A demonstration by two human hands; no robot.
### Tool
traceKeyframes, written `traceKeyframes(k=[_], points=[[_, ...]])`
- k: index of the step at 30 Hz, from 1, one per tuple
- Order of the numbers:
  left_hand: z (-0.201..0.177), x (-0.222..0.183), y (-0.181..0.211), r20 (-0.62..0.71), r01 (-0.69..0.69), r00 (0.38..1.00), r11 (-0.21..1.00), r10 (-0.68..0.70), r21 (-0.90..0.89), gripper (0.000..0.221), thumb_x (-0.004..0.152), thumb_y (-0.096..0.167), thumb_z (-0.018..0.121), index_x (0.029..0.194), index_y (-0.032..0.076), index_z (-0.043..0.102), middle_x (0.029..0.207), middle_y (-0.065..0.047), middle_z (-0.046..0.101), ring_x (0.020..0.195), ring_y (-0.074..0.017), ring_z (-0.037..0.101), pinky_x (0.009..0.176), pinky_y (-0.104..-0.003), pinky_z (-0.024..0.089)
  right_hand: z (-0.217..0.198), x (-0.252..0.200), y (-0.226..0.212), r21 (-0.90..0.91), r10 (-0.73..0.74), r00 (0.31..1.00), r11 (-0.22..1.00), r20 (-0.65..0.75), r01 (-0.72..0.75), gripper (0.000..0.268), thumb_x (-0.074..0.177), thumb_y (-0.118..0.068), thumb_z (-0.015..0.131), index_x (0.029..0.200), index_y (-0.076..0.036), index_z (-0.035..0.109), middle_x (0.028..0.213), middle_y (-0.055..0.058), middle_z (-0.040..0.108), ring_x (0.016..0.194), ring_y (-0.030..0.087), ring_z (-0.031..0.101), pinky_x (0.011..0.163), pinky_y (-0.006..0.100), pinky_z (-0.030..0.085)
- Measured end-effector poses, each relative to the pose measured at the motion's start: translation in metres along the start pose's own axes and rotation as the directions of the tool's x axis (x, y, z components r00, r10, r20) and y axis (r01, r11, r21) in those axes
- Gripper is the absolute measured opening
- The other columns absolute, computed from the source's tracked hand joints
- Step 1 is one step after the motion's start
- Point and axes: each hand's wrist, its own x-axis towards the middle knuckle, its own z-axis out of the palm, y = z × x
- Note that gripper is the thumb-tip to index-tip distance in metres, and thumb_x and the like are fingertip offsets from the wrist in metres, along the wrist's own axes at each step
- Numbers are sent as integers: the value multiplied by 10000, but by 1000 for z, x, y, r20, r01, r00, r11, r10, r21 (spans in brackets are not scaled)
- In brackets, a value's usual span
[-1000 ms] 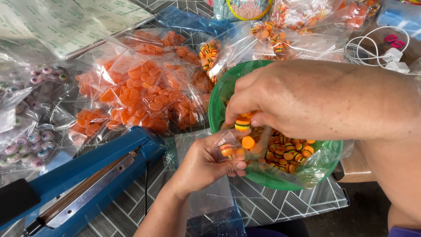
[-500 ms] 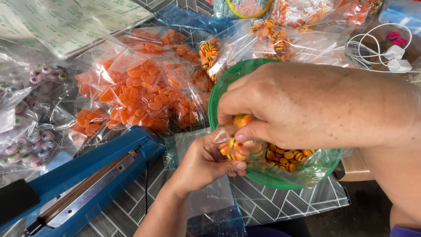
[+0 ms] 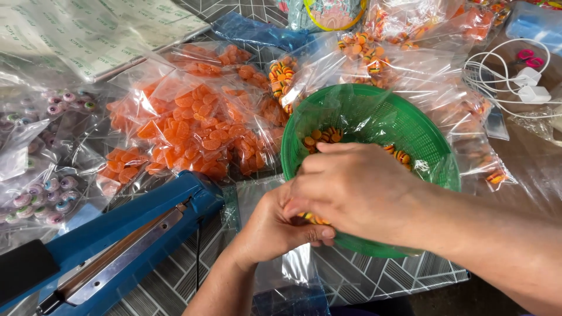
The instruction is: The person picks up a small plastic bag and fills it with fish-shaped candies by hand from a green basket, then sets the filled bag aside and repeats the process with a new bag.
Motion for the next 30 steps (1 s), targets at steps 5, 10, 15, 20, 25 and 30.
traceKeyframes(k=[5,10,15,20,25,30], points=[[1,-2,14,61,139,988,990,-140,21,498,903,31,768,1361,72,578,909,-104,770,639,-175,730,524,-250,583,-77,-6,-20,156,168,920,981,-353,-119,128,884,-138,712,975,-65,765,937,60,768,749,120,713,1197,551,521],[0,10,10,-232,4,972,987,35,164,379,910,40,761,1271,58,647,827,-68,739,561,-156,707,479,-245,576,-98,-8,40,231,593,752,805,-287,-546,168,1075,-203,637,1201,-154,738,1179,67,739,971,212,687,965,436,527],[-9,16,7,-503,-121,830,958,241,260,324,956,101,708,1257,22,618,834,-92,745,495,-173,679,418,-263,528,-88,5,121,236,321,922,934,-216,-270,189,1129,40,589,1287,102,674,1275,211,695,1227,282,667,1145,334,531],[-10,19,-1,-604,-258,717,938,347,233,331,932,43,729,1242,-30,639,780,-177,754,473,-177,662,388,-240,552,-70,47,167,258,560,782,826,-274,-501,101,1055,-15,595,1094,-8,688,1069,149,684,1009,240,653,931,351,511],[-12,21,-2,-659,-294,644,921,389,255,314,931,32,719,1234,-23,657,774,-176,757,466,-158,640,385,-222,504,-40,75,237,294,759,551,646,-347,-705,138,981,-70,602,901,-118,704,863,86,674,790,198,638,716,368,489],[-14,21,-3,-650,-299,649,918,396,261,339,957,151,706,1263,33,620,780,-109,716,711,-155,715,465,-251,567,-25,99,237,326,848,324,473,-419,-819,226,922,-114,608,746,-205,716,698,36,666,615,164,627,545,382,472]])
